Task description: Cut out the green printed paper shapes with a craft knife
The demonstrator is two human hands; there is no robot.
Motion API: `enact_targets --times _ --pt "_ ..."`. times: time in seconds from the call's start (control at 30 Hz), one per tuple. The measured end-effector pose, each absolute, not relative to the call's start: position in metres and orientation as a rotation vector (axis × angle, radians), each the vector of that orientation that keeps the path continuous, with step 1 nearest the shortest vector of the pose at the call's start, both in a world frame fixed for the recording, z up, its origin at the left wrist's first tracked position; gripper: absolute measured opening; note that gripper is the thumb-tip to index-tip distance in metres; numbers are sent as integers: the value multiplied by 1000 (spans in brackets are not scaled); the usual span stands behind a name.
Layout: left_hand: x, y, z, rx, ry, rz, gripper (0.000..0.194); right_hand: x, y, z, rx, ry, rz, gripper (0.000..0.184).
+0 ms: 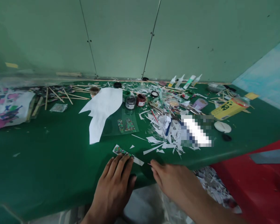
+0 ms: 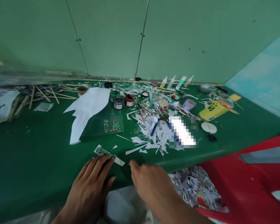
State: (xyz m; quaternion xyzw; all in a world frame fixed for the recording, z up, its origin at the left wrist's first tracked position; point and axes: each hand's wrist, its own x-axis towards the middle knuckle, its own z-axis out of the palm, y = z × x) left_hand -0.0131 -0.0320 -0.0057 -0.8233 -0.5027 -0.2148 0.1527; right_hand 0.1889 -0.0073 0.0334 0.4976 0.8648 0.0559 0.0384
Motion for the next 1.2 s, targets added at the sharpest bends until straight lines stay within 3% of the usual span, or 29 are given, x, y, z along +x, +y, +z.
enact_targets --times 0.4,1.2 --pt "-2 -35 0 -2277 -1529 -518 36 164 14 30 1698 2764 -142 21" --pt "-8 -32 -7 -2289 -1519 -587 33 155 11 24 1712 2667 -103 20"
